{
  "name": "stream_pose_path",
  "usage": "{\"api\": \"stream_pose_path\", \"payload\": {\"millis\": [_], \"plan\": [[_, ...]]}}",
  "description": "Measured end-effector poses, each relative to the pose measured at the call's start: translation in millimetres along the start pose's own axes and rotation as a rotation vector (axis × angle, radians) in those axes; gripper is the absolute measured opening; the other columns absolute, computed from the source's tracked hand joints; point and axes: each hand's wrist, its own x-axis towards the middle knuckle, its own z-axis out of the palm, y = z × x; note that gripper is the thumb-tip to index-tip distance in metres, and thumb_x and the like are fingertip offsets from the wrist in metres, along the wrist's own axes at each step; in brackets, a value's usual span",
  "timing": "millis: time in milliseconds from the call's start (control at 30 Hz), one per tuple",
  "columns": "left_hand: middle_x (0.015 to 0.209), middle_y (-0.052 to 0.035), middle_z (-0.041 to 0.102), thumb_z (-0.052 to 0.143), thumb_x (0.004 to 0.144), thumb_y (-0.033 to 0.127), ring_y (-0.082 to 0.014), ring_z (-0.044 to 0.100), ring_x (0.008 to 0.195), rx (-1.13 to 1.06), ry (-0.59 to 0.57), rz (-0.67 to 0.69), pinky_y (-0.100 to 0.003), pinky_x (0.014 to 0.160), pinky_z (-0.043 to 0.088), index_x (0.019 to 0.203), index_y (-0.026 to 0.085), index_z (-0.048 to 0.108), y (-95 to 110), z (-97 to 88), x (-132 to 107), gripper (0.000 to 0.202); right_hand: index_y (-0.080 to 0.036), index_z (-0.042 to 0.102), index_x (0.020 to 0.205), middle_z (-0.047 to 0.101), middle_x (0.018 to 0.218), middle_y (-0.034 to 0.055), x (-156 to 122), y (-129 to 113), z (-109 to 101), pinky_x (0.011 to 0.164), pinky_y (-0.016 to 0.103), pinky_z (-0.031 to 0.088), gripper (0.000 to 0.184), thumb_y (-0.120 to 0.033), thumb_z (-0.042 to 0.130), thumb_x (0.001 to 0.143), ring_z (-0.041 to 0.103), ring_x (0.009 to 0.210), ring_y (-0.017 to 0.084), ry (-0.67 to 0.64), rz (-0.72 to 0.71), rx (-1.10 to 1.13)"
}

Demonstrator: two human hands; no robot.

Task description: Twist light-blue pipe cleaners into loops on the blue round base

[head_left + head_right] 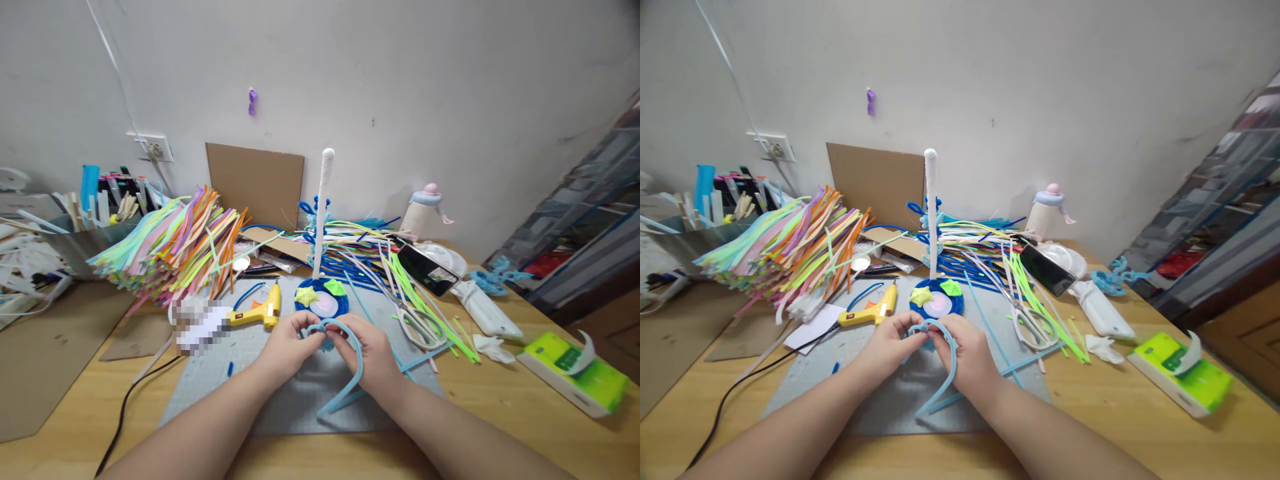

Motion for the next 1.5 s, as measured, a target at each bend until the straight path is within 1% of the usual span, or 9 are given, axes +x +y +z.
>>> {"api": "stream_pose_path", "payload": {"millis": [133,333,567,700,867,1000,1300,1400,1500], "plan": [[0.071,-0.0007,0.061,0.061,0.066,0.024,-0.0136,0.054,0.068,0.013,0.031,-0.029,-0.024,0.066,0.040,0.070,0.015,0.055,2.7,0.9,-0.1,0.011,-0.022,0.065,0.087,0.064,0.080,0.0057,-0.8,0.0,0.6,0.066,0.031,0.047,0.012,-0.020,0.055,0.080,0.059,0.072,0.019,0.025,0.002,-0.017],[0.070,-0.0006,0.060,0.059,0.068,0.024,-0.0139,0.054,0.068,0.081,0.043,0.013,-0.023,0.064,0.040,0.069,0.016,0.056,1.3,0.1,-1.8,0.009,-0.023,0.064,0.091,0.065,0.085,0.0059,1.0,-1.5,0.0,0.071,0.032,0.046,0.017,-0.018,0.052,0.081,0.059,0.078,0.020,-0.034,-0.037,-0.026],[0.070,-0.0005,0.061,0.057,0.067,0.020,-0.0142,0.054,0.069,0.116,0.023,0.019,-0.023,0.066,0.040,0.069,0.016,0.056,-1.7,1.6,-1.7,0.004,-0.022,0.061,0.083,0.060,0.071,0.0021,-0.9,4.2,5.1,0.051,0.024,0.039,0.009,-0.023,0.053,0.080,0.053,0.062,0.015,-0.090,0.230,0.012],[0.071,0.0001,0.060,0.057,0.068,0.021,-0.0139,0.054,0.069,0.136,0.006,0.027,-0.023,0.065,0.040,0.072,0.017,0.056,0.0,0.8,-2.2,0.006,-0.020,0.058,0.080,0.058,0.073,0.0009,0.3,5.1,6.5,0.054,0.023,0.038,0.008,-0.026,0.053,0.079,0.051,0.064,0.014,-0.110,0.360,0.206],[0.093,-0.0042,0.061,0.063,0.065,0.020,-0.0203,0.053,0.095,0.195,0.033,0.190,-0.031,0.088,0.036,0.071,0.019,0.061,3.0,-4.1,-1.6,0.006,-0.018,0.060,0.079,0.058,0.074,0.0002,3.8,5.2,7.1,0.061,0.024,0.039,0.013,-0.029,0.060,0.075,0.050,0.065,0.012,-0.098,0.520,0.568],[0.106,-0.0063,0.059,0.069,0.062,0.022,-0.0243,0.047,0.107,0.239,0.107,0.188,-0.038,0.096,0.029,0.072,0.021,0.065,4.4,-6.0,-1.5,0.011,-0.017,0.061,0.081,0.061,0.079,0.0020,2.9,9.2,11.2,0.063,0.025,0.041,0.018,-0.032,0.065,0.071,0.054,0.069,0.014,-0.012,0.648,0.803],[0.089,-0.0055,0.058,0.062,0.069,0.028,-0.0207,0.053,0.092,-0.028,0.050,0.094,-0.031,0.087,0.038,0.070,0.017,0.065,4.7,0.3,-2.8,0.012,-0.020,0.060,0.084,0.058,0.080,0.0002,1.8,5.7,11.3,0.064,0.025,0.041,0.017,-0.033,0.064,0.073,0.053,0.069,0.013,-0.097,0.612,0.880],[0.082,-0.0038,0.058,0.062,0.067,0.026,-0.0195,0.054,0.086,0.017,0.094,0.092,-0.030,0.084,0.038,0.066,0.016,0.063,4.5,0.7,-3.4,0.010,-0.019,0.058,0.079,0.055,0.071,-0.0013,1.6,2.9,10.1,0.060,0.025,0.040,0.016,-0.034,0.064,0.074,0.050,0.061,0.011,-0.074,0.543,0.681],[0.078,-0.0032,0.057,0.062,0.066,0.024,-0.0195,0.054,0.084,0.042,0.141,0.077,-0.031,0.082,0.039,0.064,0.016,0.060,4.4,0.3,-3.5,0.009,-0.020,0.059,0.076,0.055,0.067,-0.0007,-0.8,1.0,8.4,0.060,0.026,0.041,0.012,-0.030,0.063,0.075,0.050,0.061,0.013,0.006,0.394,0.390]]}}
